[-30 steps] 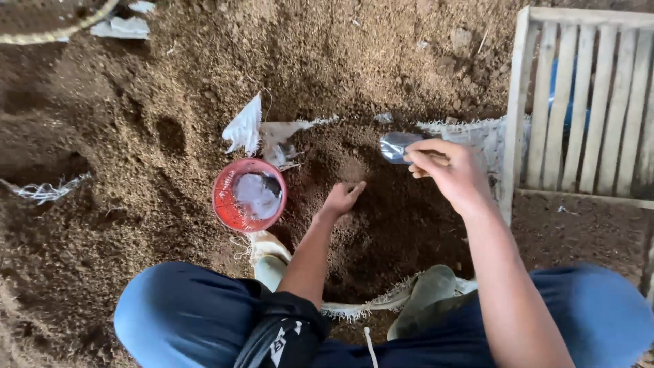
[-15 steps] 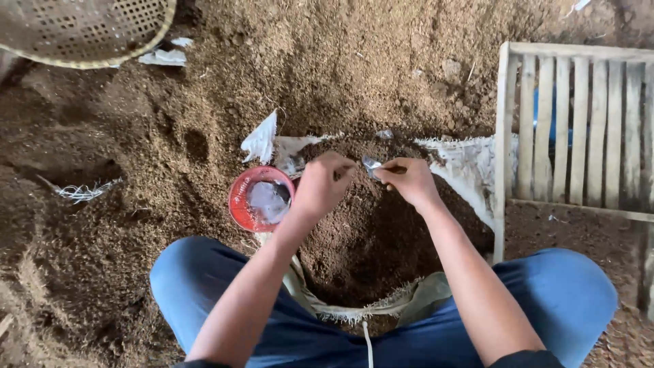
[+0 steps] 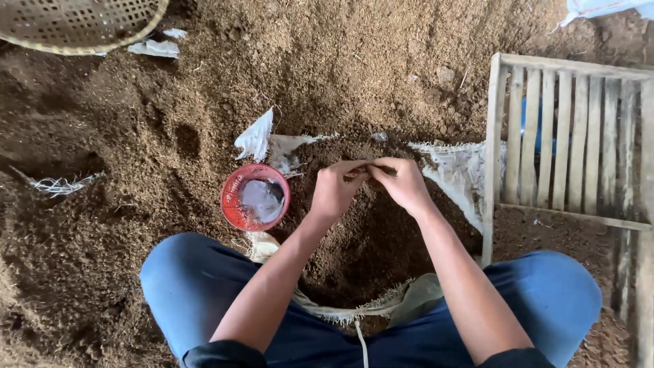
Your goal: Filling small plastic bags with soil substrate and arranging them in a wooden tray for seedling preparation.
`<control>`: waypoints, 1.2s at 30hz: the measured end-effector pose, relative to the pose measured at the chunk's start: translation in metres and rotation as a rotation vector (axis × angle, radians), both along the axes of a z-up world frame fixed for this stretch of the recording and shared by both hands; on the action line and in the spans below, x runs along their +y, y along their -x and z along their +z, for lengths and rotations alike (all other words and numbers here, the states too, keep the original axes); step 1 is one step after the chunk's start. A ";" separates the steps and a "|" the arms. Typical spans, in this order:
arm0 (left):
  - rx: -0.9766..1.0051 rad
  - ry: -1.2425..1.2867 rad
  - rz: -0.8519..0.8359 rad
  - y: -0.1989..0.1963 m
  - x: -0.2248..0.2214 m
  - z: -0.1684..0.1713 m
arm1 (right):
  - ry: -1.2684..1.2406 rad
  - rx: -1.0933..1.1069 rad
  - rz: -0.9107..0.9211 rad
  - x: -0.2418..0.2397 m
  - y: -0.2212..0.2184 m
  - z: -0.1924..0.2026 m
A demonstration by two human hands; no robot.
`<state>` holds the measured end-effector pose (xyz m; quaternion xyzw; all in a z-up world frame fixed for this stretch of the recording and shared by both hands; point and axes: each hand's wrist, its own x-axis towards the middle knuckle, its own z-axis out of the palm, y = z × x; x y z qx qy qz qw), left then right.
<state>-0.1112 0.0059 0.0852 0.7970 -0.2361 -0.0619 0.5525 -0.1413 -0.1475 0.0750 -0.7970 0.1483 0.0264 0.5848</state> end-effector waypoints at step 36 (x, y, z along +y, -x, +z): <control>0.105 0.171 0.226 -0.014 -0.013 -0.049 | 0.074 -0.118 0.002 -0.006 -0.006 -0.017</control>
